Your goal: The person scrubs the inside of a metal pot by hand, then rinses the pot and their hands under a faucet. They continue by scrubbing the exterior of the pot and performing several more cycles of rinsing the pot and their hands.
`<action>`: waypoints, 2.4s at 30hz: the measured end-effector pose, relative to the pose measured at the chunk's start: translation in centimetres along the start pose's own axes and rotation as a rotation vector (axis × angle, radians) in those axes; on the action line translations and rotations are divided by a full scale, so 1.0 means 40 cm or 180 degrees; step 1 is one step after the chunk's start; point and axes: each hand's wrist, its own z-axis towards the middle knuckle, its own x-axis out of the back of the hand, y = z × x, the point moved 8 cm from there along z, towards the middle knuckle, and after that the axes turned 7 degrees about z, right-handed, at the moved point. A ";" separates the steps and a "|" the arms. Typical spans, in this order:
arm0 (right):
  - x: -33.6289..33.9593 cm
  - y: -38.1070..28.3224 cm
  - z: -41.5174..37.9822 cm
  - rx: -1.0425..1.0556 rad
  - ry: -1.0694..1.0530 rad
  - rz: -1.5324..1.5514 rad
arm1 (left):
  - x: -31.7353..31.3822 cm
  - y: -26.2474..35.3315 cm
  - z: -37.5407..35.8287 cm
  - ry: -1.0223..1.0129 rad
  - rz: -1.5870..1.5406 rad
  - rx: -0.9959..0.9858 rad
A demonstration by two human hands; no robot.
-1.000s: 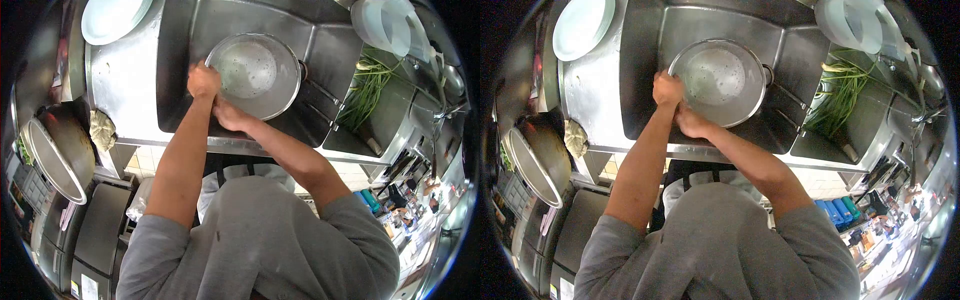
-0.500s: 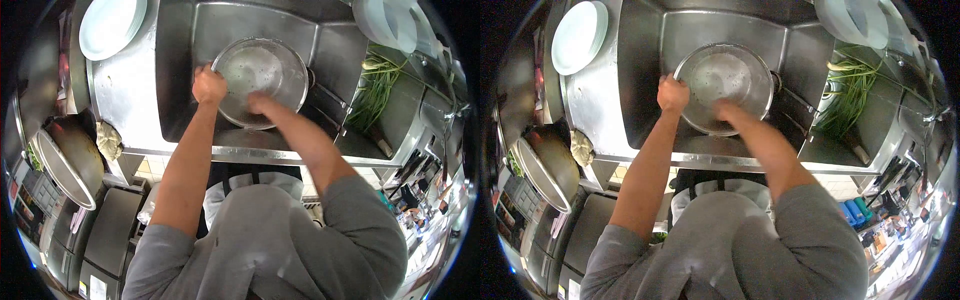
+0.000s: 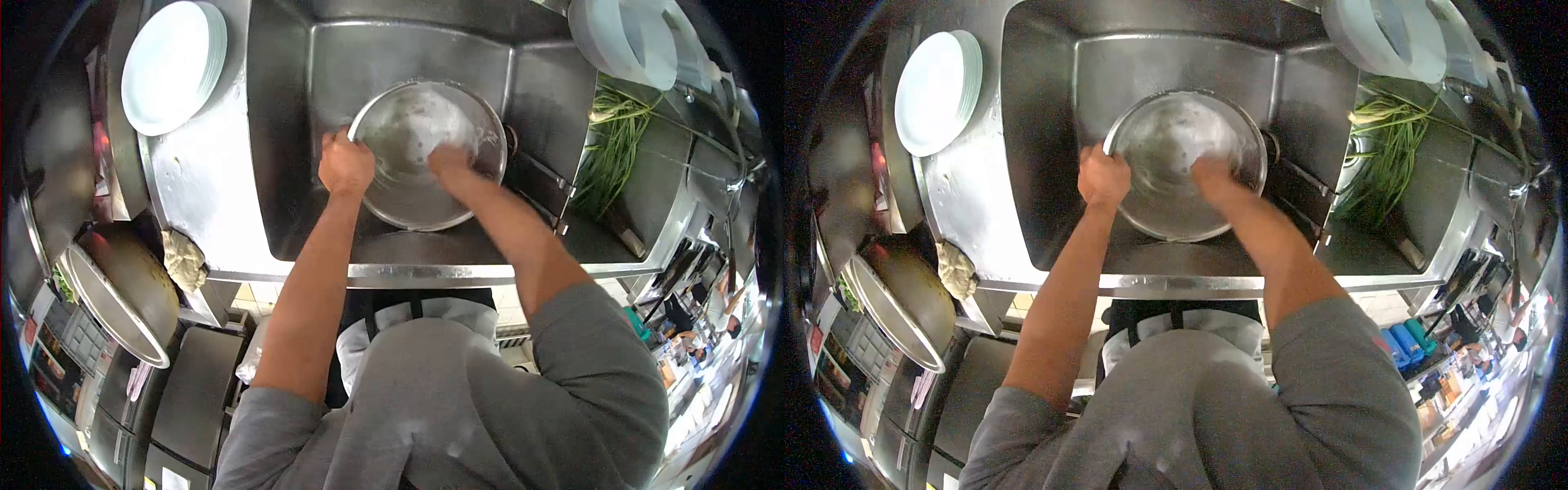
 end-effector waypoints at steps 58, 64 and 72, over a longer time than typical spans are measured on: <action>0.082 0.023 -0.450 0.1055 0.0497 -0.0134 | 0.015 -0.011 0.030 -0.0070 0.0140 -0.0363; 0.527 0.123 -0.706 0.1122 0.2237 0.1352 | 0.220 0.191 0.106 0.1307 -0.0625 -0.1996; 0.783 0.234 -1.111 0.0829 0.4847 0.2054 | 0.358 0.634 0.471 0.2683 -0.0759 -0.2859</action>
